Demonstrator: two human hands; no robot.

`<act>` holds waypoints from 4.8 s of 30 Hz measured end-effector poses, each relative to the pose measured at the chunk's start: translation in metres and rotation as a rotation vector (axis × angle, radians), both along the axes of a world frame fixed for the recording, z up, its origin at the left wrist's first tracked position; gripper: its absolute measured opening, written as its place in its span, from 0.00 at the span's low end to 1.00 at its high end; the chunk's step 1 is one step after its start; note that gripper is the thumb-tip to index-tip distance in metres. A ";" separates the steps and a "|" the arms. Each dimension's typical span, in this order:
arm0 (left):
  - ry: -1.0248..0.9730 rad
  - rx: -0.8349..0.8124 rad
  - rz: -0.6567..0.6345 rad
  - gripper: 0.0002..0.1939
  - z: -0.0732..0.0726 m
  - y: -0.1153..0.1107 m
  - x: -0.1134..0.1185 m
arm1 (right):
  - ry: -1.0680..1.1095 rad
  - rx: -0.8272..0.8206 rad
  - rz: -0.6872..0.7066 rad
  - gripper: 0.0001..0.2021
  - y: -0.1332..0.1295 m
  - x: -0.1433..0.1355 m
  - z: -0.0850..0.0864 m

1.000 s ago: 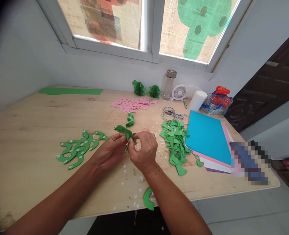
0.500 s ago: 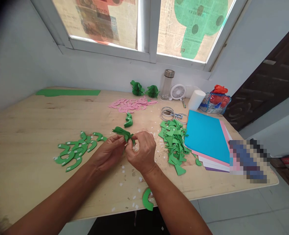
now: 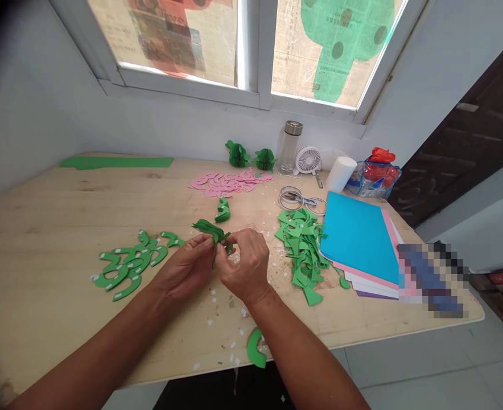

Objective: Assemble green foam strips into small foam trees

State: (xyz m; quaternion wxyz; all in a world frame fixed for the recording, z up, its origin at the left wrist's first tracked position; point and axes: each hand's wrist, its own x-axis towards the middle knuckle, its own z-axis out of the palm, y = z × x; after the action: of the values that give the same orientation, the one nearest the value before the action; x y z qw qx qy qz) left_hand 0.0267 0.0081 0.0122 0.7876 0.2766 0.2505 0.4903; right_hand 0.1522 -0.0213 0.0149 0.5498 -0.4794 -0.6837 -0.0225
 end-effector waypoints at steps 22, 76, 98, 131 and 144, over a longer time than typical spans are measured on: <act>0.046 0.047 0.019 0.09 0.000 0.001 0.000 | -0.017 -0.005 -0.035 0.03 0.000 -0.001 0.000; 0.205 0.028 0.266 0.13 -0.002 0.007 -0.002 | 0.271 -0.373 0.123 0.10 0.016 0.004 -0.012; 0.326 0.123 0.306 0.10 -0.011 0.008 0.002 | 0.451 -0.567 0.180 0.04 0.016 0.000 -0.009; 0.482 0.368 0.287 0.11 0.002 0.006 -0.005 | 1.179 -0.845 0.535 0.04 0.018 0.005 -0.008; 0.398 0.059 0.119 0.14 0.000 0.006 -0.001 | 0.884 -0.783 0.361 0.05 0.020 0.002 -0.011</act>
State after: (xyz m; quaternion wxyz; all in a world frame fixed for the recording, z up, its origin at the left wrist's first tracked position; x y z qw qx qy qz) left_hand 0.0256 0.0140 0.0118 0.6837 0.3757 0.4025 0.4790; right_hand 0.1542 -0.0011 0.0041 0.5595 -0.4862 -0.4188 0.5245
